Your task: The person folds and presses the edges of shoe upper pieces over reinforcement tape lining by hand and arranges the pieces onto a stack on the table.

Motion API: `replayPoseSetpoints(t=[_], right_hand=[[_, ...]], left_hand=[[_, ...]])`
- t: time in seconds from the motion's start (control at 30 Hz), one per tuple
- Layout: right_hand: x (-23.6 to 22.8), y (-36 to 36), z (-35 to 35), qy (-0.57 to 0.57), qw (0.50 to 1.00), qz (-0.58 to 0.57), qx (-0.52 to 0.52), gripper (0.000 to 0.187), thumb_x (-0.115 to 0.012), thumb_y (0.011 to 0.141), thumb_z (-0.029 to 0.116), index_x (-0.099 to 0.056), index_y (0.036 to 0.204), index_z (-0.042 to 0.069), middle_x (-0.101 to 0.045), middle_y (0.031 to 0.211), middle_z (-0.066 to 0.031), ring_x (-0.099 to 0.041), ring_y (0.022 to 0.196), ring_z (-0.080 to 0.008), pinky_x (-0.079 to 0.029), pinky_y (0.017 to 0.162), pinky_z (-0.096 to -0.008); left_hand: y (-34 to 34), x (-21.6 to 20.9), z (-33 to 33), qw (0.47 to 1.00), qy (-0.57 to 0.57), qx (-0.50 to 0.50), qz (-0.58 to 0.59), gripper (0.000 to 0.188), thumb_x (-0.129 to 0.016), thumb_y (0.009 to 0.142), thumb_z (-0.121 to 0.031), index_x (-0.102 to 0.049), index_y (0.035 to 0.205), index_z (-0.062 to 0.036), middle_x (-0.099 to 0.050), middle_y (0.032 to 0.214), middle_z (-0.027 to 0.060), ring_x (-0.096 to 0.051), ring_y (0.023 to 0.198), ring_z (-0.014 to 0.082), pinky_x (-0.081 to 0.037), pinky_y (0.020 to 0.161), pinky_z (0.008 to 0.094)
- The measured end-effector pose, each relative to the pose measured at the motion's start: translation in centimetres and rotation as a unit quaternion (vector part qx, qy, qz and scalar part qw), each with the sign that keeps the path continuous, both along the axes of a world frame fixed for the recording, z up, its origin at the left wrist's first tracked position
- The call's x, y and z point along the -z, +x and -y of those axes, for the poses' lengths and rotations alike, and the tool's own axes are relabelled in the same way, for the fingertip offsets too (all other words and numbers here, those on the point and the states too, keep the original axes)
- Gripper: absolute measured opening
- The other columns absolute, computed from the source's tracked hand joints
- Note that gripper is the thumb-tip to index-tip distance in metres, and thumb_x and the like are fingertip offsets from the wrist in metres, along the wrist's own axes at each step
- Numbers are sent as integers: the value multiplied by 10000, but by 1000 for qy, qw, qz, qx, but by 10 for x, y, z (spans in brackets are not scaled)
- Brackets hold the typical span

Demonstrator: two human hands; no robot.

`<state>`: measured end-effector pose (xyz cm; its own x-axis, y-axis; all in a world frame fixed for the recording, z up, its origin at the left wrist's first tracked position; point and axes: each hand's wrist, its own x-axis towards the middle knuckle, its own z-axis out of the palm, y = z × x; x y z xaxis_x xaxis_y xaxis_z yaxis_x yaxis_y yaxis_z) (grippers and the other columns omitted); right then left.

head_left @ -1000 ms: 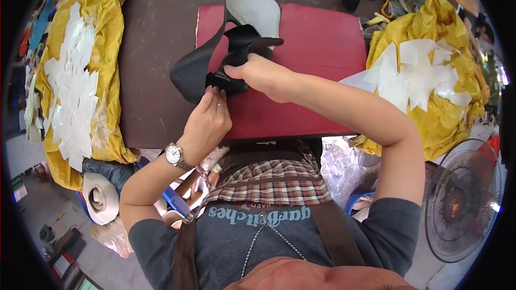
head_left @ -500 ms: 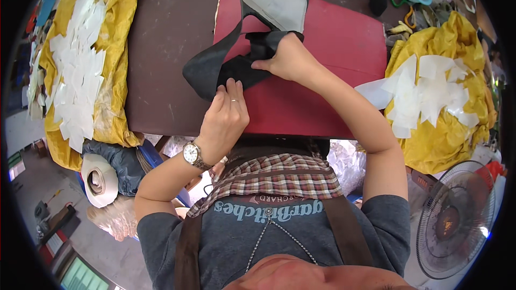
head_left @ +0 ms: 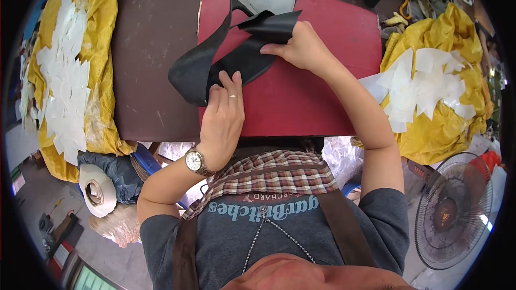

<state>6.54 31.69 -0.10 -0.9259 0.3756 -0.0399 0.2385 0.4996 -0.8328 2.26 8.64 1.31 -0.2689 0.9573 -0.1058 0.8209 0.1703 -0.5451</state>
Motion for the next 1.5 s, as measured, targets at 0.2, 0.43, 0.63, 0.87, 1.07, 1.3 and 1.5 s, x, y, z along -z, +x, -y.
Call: replayPoseSetpoints(t=[0.2,0.43,0.63,0.87,1.07,1.3,1.5], right_hand=[[-7,-10,5,186,967,154,-84,348,-776,789,180,-665,1077,18,-712,909,-129,-630,737,-167,-517,720,-330],[-14,-9,-9,-103,994,6,23,392,-597,940,345,-618,1030,-36,-678,914,-179,-650,813,-268,-505,747,-369],[-44,52,-28,-40,952,90,-290,239,-613,900,191,-641,1058,15,-612,1094,-216,-586,1024,-320,-457,877,-390],[-31,83,-40,-215,957,59,-187,305,-614,821,-42,-673,1117,-6,-547,1347,-146,-536,1226,-241,-412,1034,-346],[-7,62,-27,-95,992,17,86,422,-786,759,350,-664,864,-40,-630,699,-152,-599,643,-197,-474,628,-354],[-6,56,-23,11,986,67,151,442,-752,776,391,-619,730,-29,-607,668,-193,-595,638,-366,-464,612,-423],[-18,43,-18,92,977,139,132,467,-745,762,454,-649,737,-3,-641,699,-188,-651,723,-379,-498,641,-460]], left_hand=[[-10,-5,-28,997,-4,-18,69,663,-517,876,-131,-317,1506,-185,-519,1080,75,-526,907,191,-398,885,337],[-21,-44,-65,955,-63,31,287,693,-583,854,-97,-315,1491,-148,-570,877,55,-589,777,195,-461,716,333],[10,-71,-54,776,244,162,559,944,-836,637,-179,-339,1422,-8,-476,1289,201,-508,1132,357,-423,958,452],[-47,-25,-57,619,98,11,779,764,-810,728,-183,-436,1372,-11,-619,1187,145,-619,1054,274,-479,933,379],[-55,11,-68,551,242,-84,794,355,-677,905,-198,-580,1182,1,-650,891,58,-577,802,96,-483,715,257],[-48,18,-79,640,316,-203,671,269,-646,894,-152,-537,706,6,-435,496,5,-369,489,40,-322,454,253],[-42,15,-76,690,343,-209,602,263,-653,869,-147,-528,697,7,-467,469,48,-428,419,125,-370,454,312]])
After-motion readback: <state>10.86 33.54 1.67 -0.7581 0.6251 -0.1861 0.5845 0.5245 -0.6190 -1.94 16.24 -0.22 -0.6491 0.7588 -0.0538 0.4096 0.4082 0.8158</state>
